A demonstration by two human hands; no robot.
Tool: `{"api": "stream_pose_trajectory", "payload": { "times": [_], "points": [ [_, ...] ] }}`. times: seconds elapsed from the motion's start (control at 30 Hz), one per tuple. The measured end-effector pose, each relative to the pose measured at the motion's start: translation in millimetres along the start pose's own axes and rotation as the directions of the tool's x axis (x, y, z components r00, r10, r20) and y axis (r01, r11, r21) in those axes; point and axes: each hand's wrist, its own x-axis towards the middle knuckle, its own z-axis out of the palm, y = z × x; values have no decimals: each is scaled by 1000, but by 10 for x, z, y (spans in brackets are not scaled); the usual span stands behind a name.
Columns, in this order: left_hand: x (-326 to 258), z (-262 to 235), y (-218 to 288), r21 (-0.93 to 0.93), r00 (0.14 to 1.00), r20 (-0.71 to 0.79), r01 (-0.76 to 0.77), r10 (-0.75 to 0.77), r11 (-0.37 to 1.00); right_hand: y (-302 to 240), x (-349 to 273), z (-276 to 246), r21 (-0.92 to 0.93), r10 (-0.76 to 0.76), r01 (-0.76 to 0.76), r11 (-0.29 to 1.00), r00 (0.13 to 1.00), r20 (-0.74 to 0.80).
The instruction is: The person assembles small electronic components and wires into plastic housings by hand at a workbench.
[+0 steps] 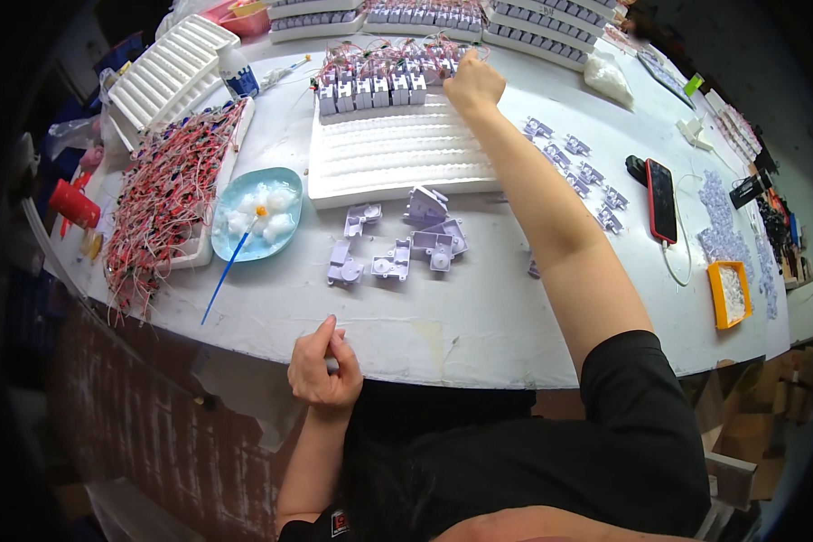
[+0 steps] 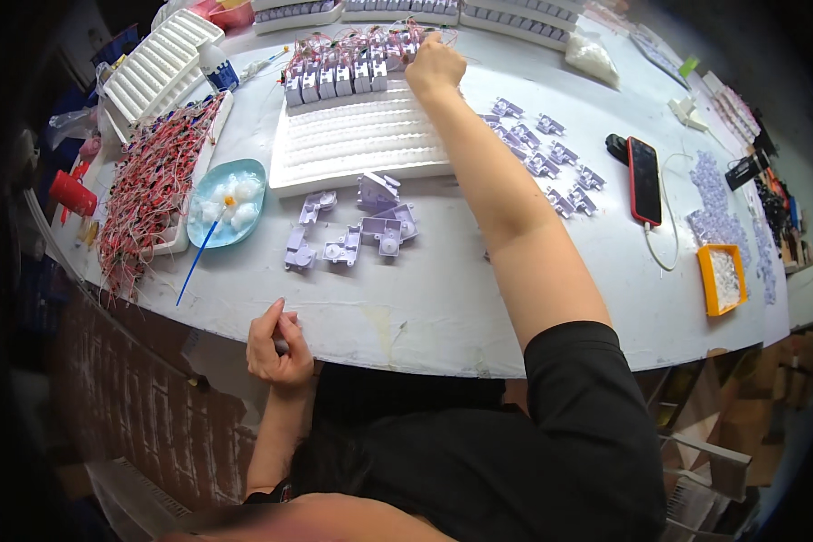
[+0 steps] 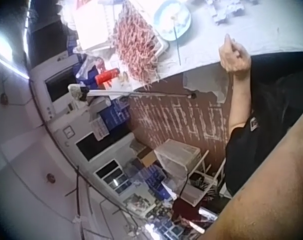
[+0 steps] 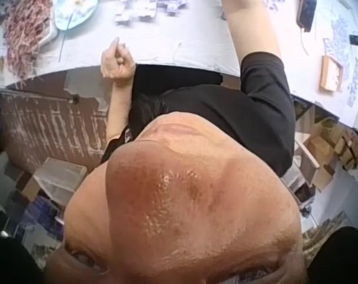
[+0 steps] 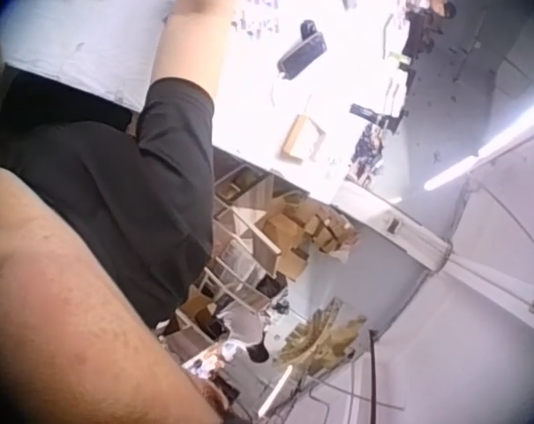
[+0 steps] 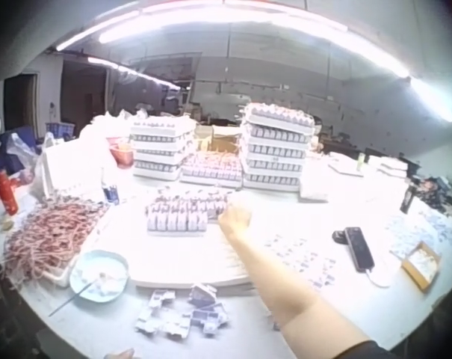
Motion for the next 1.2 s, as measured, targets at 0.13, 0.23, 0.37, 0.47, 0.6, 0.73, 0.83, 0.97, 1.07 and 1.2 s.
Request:
{"api": "stream_pose_trajectory", "payload": {
  "times": [0.13, 0.23, 0.37, 0.47, 0.6, 0.73, 0.83, 0.97, 1.07, 1.2],
  "points": [
    [6, 6, 17, -11, 1000, -18, -6, 6, 1000, -66, -27, -27, 68, 107, -109, 992, 994, 32],
    [-19, 32, 19, -33, 999, -35, 1, -2, 999, -41, -8, -12, 102, 149, -152, 983, 988, 40],
    [-33, 24, 15, -18, 999, -47, 2, -3, 1000, -10, -38, 33, 71, 131, -131, 989, 991, 13],
    [-6, 7, -19, -15, 998, -59, -20, 19, 1000, 76, -84, -85, 58, 70, -71, 996, 997, 19],
    [14, -16, -34, -37, 998, -57, -44, 42, 998, 273, 17, -317, 78, 70, -67, 995, 997, -44],
    [7, -13, -41, -48, 997, -67, -53, 50, 997, 623, 163, -357, 218, 69, -54, 974, 996, -62],
    [19, 24, -37, -50, 995, -80, -70, 66, 996, 902, 339, -90, 240, 93, -99, 966, 995, 36],
    [7, 20, -37, -38, 994, -79, -80, 77, 996, 988, 422, 284, 549, 84, -192, 814, 973, 216],
    [-28, 5, -39, -38, 996, -61, -66, 64, 997, 730, 296, 105, 390, 106, -187, 902, 970, 221],
    [-10, 7, -12, -16, 997, -55, -54, 53, 998, 585, 336, 33, 337, 80, -141, 931, 979, 189]
  ]
}}
